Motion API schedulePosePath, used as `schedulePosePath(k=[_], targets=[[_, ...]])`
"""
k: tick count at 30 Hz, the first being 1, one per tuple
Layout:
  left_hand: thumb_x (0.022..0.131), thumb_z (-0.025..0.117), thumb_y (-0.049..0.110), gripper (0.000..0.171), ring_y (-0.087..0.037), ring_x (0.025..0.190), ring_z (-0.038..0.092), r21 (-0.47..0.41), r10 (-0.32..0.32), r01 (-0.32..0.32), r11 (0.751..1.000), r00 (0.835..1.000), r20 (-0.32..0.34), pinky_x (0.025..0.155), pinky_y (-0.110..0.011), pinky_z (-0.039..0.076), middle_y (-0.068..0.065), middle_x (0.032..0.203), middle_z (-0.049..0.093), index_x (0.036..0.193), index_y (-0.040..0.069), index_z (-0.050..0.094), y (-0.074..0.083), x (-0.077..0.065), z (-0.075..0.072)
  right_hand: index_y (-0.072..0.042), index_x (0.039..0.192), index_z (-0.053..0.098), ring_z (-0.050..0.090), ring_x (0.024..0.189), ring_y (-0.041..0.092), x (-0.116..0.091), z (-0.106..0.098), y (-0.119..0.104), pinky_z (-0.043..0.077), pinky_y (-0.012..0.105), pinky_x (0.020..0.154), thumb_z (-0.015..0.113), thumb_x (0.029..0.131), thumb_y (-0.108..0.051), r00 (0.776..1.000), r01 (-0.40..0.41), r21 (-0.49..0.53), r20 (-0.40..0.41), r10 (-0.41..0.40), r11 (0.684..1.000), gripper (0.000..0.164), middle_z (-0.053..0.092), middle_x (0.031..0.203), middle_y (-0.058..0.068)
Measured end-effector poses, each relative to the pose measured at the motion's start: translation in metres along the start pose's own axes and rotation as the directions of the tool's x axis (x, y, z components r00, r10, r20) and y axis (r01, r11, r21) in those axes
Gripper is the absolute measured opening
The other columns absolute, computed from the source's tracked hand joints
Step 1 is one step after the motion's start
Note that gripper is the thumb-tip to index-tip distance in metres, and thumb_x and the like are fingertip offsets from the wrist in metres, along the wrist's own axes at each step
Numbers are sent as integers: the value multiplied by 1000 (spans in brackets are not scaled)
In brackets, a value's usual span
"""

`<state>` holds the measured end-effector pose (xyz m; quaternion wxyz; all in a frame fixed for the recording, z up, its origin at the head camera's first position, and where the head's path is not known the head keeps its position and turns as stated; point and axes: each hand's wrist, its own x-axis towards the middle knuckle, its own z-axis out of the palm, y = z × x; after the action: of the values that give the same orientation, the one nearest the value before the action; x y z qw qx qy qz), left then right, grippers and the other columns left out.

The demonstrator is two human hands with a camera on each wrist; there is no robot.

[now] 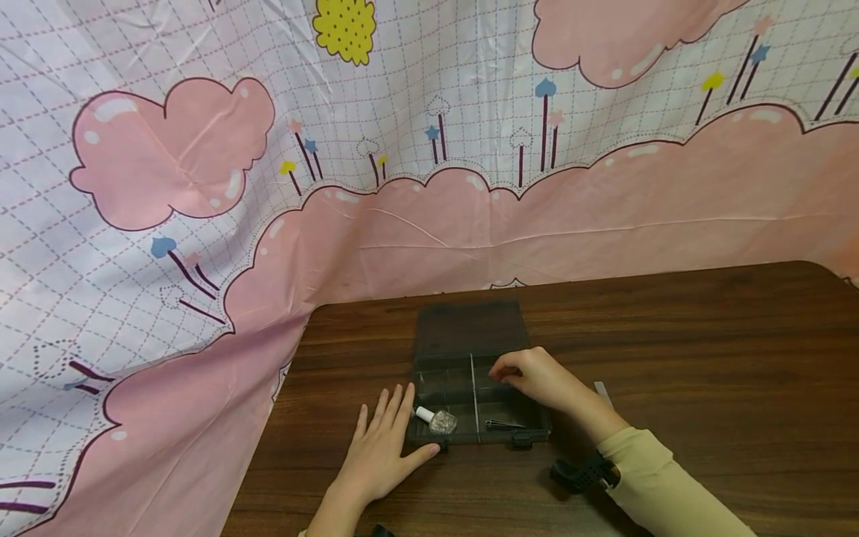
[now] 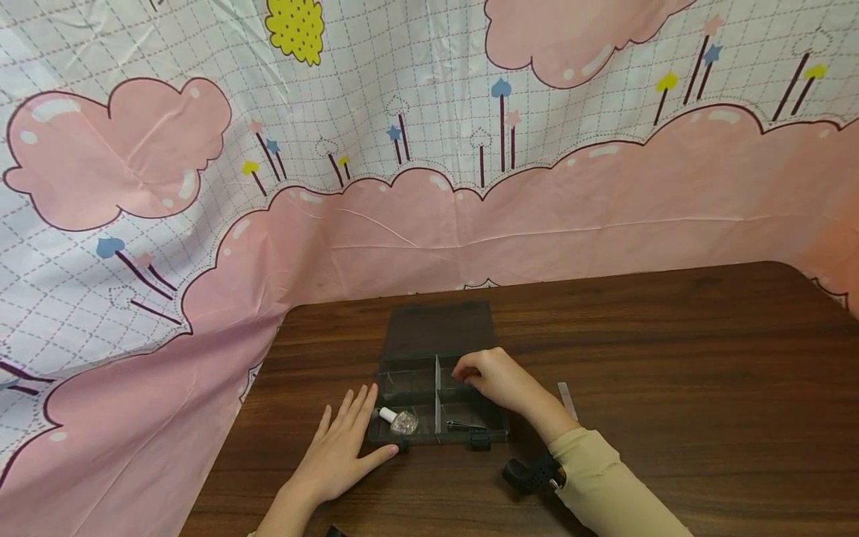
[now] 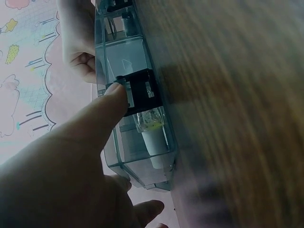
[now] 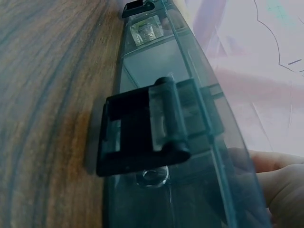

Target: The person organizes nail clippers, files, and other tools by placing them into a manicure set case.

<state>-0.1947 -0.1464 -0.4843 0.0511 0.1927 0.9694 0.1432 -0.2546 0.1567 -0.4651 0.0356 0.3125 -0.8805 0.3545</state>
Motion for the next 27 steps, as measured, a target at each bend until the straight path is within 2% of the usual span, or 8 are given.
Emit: schedulePosePath(k=[8,17,24,27], targets=[[84,38,78,97,-30,145,4,2,0,0,1000,1000,-2,111,-62,3,-9,159,13,155,25,0,-1,0,0,-3,101,72,68,86,17,0,1,1,55,22,71,67,84,6,1000,-10,-3,9,10,1000,20,71,95,4],[84,39,78,97,-29,145,5,7,-5,5,1000,1000,-5,111,-62,4,-9,158,14,155,26,0,0,1,0,-3,105,71,68,90,18,-1,2,4,55,24,73,66,85,6,1000,-2,9,-15,2,1000,23,71,100,6],[83,39,78,97,-29,145,5,2,-8,8,1000,1000,4,111,-62,3,-8,159,13,155,27,-1,-1,1,0,-3,104,70,68,88,18,-1,2,2,55,23,73,67,84,7,1000,-9,21,-9,10,1000,22,71,97,5],[83,38,78,97,-29,145,5,4,-8,8,1000,1000,1,111,-62,3,-8,159,13,155,27,-1,-1,1,0,-3,102,71,67,86,18,-2,1,2,55,24,73,68,83,7,999,3,31,-36,-2,1000,22,70,95,4]])
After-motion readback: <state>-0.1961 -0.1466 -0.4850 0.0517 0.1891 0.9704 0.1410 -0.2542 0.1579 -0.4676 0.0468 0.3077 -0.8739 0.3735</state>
